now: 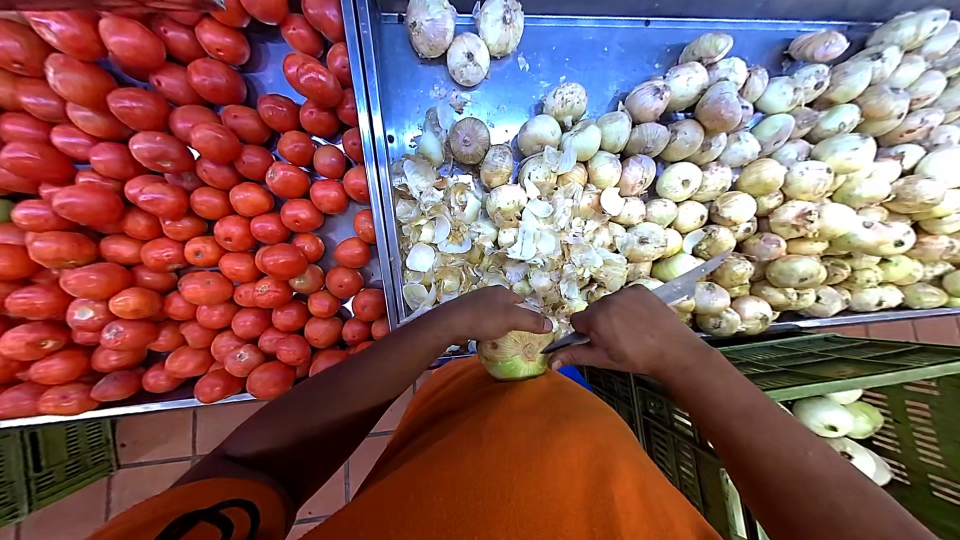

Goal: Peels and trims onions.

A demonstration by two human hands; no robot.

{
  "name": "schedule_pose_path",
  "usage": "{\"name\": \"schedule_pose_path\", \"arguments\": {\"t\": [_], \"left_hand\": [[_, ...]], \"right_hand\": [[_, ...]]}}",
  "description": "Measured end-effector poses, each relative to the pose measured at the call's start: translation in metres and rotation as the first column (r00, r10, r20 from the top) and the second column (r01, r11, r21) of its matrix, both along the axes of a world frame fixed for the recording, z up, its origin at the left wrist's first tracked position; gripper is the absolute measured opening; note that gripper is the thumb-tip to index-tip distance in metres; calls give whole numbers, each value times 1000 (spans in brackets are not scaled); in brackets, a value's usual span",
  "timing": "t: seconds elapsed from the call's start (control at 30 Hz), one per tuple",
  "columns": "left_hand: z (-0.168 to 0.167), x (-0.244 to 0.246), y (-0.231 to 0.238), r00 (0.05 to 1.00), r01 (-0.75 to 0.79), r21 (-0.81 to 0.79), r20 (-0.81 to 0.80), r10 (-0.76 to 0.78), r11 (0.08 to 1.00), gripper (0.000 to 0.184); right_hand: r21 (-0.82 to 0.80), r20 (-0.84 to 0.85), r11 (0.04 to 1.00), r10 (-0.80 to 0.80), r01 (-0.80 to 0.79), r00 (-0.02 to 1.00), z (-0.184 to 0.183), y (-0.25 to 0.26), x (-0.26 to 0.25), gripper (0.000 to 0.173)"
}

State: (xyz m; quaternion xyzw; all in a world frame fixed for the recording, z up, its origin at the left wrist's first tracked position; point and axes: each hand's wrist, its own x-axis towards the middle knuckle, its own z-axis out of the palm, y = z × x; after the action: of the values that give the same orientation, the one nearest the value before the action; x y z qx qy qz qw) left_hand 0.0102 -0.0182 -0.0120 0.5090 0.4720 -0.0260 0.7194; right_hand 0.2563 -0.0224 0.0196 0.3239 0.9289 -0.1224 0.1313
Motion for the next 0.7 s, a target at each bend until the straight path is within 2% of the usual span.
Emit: {"name": "schedule_pose_path", "arguments": {"t": [0.1, 0.43, 0.6, 0.7], "left_hand": [[-2, 1, 0, 1000, -6, -3, -8, 6, 1000, 61], [-1, 0, 0, 998, 39, 19, -58, -38, 999, 63], [3, -1, -3, 992, 65, 64, -114, -57, 996, 66], [8, 0, -4, 981, 90, 98, -181, -71, 991, 69]], "right_hand": [[-7, 47, 1000, 2, -2, 999, -1, -1, -3, 81], [-60, -90, 997, 53, -58, 995, -17, -4, -7, 80], [-84, -83, 996, 8, -15, 997, -17, -9, -12, 81], [-44, -146, 999, -31, 24, 989, -19, -20, -19, 76]]}}
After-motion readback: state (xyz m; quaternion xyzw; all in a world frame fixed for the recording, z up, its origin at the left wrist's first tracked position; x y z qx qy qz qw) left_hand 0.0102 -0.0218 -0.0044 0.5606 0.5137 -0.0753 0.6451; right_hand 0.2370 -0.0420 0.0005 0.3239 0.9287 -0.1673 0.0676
